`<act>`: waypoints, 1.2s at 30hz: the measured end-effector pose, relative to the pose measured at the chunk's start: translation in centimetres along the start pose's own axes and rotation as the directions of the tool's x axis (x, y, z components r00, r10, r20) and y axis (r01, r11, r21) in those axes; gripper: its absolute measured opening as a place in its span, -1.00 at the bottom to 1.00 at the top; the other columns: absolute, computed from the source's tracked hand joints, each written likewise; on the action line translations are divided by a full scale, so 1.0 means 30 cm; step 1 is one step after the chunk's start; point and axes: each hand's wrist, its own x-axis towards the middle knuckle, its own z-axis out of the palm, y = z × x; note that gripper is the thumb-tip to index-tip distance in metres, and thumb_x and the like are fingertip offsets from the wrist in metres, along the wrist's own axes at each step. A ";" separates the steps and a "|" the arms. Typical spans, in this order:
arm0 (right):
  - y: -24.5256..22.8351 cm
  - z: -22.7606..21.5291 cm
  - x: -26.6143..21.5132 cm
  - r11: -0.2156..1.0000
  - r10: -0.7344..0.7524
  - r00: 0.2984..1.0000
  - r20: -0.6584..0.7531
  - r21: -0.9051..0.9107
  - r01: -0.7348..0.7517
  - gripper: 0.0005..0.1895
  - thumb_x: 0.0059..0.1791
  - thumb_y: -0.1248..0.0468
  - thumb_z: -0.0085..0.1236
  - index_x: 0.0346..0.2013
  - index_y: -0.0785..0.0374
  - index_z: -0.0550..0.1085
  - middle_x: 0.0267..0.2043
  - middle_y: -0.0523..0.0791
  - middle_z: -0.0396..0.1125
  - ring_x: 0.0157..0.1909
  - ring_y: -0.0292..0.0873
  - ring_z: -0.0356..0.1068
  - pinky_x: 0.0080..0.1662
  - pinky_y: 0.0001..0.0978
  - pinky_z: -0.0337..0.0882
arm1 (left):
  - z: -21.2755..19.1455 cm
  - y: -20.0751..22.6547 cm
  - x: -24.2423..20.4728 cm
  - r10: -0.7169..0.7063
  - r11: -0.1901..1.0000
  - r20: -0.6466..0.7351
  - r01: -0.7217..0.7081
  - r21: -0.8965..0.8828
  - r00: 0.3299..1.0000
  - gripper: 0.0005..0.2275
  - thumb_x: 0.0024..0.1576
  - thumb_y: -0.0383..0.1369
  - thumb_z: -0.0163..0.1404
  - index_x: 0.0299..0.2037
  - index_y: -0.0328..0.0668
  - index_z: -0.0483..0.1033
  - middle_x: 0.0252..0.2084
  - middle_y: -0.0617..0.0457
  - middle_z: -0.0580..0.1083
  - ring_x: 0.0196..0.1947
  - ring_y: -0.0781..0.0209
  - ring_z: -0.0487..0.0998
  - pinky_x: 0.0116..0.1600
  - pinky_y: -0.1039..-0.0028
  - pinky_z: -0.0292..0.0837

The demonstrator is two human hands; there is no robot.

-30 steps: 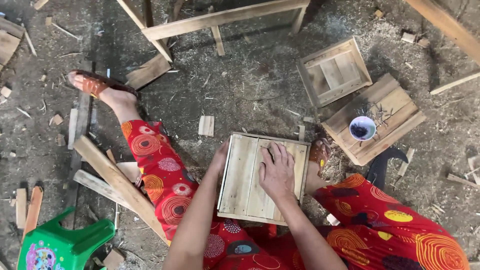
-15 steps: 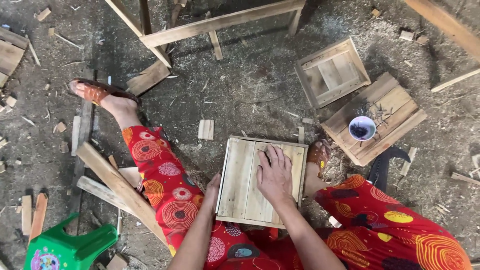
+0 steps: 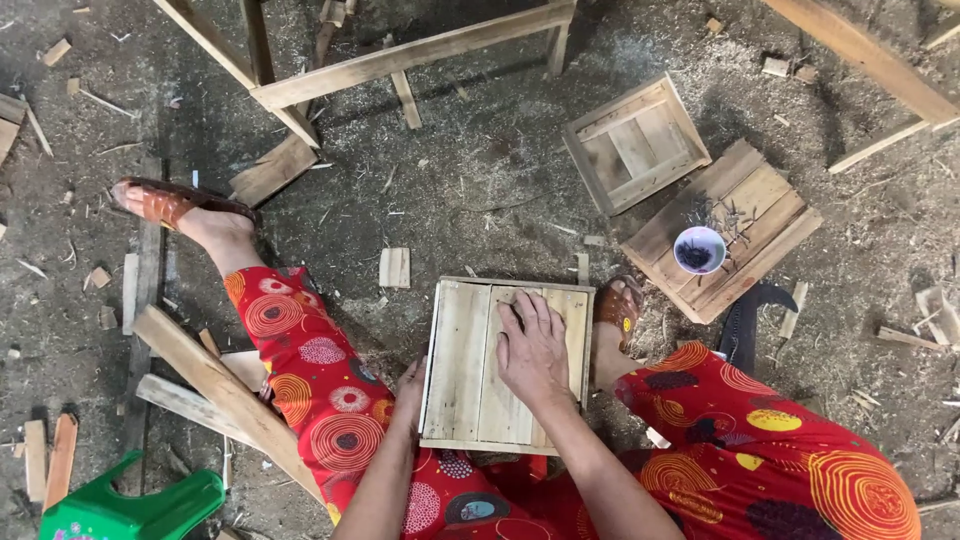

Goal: Sanding the surfaces of a small handmade wooden box to smooth the finish.

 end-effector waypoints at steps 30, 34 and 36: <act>-0.016 -0.069 0.030 0.995 0.080 0.971 0.226 0.046 -0.093 -0.52 -0.02 0.19 -0.05 0.22 0.15 0.36 0.40 0.02 0.09 0.44 0.02 -0.03 0.37 -0.05 -0.05 | 0.023 0.351 -0.414 -0.313 0.946 0.016 0.311 0.087 0.949 -0.48 0.28 -0.13 -0.26 0.37 -0.29 0.23 0.36 -0.30 0.34 0.37 -0.14 0.35 0.43 0.10 0.23; -0.013 -0.053 0.022 0.995 0.061 0.980 0.190 0.060 -0.074 -0.54 -0.03 0.24 -0.04 0.18 0.17 0.36 0.35 0.02 0.12 0.39 0.02 0.01 0.36 -0.06 -0.03 | 0.139 0.535 -0.383 -0.182 0.852 0.057 0.129 0.508 0.982 -0.45 0.28 -0.03 -0.40 0.44 -0.06 0.16 0.46 -0.12 0.21 0.43 -0.10 0.22 0.45 -0.01 0.17; 0.012 0.016 -0.008 0.999 0.023 0.999 0.032 0.025 -0.024 -0.51 -0.04 0.17 0.05 0.21 0.07 0.38 0.36 0.01 0.15 0.47 0.02 0.02 0.39 -0.02 0.02 | 0.187 0.538 -0.311 0.105 0.898 0.156 -0.161 0.409 0.982 -0.58 0.32 -0.14 -0.15 0.25 -0.23 0.49 0.20 -0.17 0.50 0.29 -0.05 0.42 0.34 0.15 0.31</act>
